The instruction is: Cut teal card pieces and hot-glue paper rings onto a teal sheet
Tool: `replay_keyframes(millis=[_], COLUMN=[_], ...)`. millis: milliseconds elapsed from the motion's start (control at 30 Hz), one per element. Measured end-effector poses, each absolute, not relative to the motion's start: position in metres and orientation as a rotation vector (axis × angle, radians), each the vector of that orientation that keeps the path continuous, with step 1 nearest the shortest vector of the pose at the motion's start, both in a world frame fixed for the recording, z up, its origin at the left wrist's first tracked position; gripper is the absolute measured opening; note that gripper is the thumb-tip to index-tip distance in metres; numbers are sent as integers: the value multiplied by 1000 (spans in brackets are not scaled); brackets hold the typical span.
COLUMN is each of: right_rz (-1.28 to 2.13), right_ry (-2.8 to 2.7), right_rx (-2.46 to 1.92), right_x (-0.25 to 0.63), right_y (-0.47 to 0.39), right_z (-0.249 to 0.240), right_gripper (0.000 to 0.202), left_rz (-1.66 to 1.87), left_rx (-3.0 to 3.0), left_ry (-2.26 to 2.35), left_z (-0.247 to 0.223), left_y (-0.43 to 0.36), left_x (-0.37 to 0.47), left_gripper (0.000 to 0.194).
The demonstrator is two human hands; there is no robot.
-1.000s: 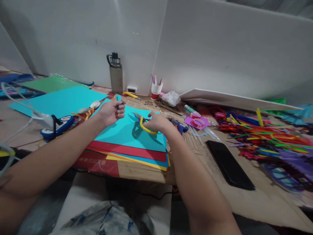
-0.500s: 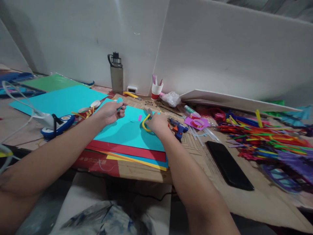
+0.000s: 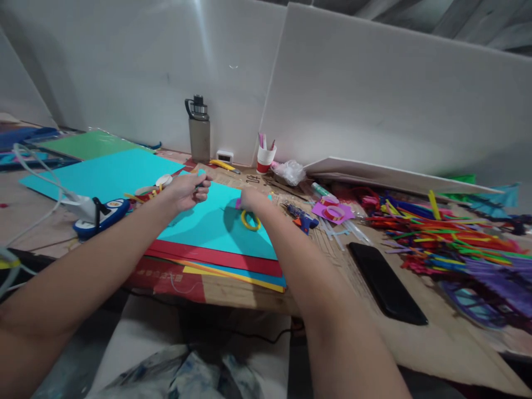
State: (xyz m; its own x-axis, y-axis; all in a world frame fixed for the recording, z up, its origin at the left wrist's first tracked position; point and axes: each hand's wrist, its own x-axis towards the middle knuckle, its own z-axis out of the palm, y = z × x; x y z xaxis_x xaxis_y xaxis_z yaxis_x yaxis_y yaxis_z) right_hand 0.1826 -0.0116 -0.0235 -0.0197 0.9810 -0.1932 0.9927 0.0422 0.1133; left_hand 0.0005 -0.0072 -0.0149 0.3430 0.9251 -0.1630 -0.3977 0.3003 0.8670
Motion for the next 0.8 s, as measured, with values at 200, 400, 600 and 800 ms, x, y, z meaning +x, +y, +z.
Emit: replay_keyframes(millis=[200, 400, 600, 800], right_rz=[-219, -327, -422, -463], right_ry=[2170, 2265, 2379, 2707], right_rx=[1951, 1974, 1969, 1767], right_x=[192, 200, 207, 177], right_y=[11, 14, 9, 0], right_z=[-26, -30, -2, 27], right_gripper=[47, 19, 13, 6], left_rz=[1027, 995, 924, 792], left_rx=[817, 845, 1042, 1201], left_ry=[761, 801, 1003, 842], left_z=[-5, -6, -18, -30], left_y=[1, 5, 3, -16], left_x=[-17, -22, -13, 6], left_gripper=[21, 25, 25, 19])
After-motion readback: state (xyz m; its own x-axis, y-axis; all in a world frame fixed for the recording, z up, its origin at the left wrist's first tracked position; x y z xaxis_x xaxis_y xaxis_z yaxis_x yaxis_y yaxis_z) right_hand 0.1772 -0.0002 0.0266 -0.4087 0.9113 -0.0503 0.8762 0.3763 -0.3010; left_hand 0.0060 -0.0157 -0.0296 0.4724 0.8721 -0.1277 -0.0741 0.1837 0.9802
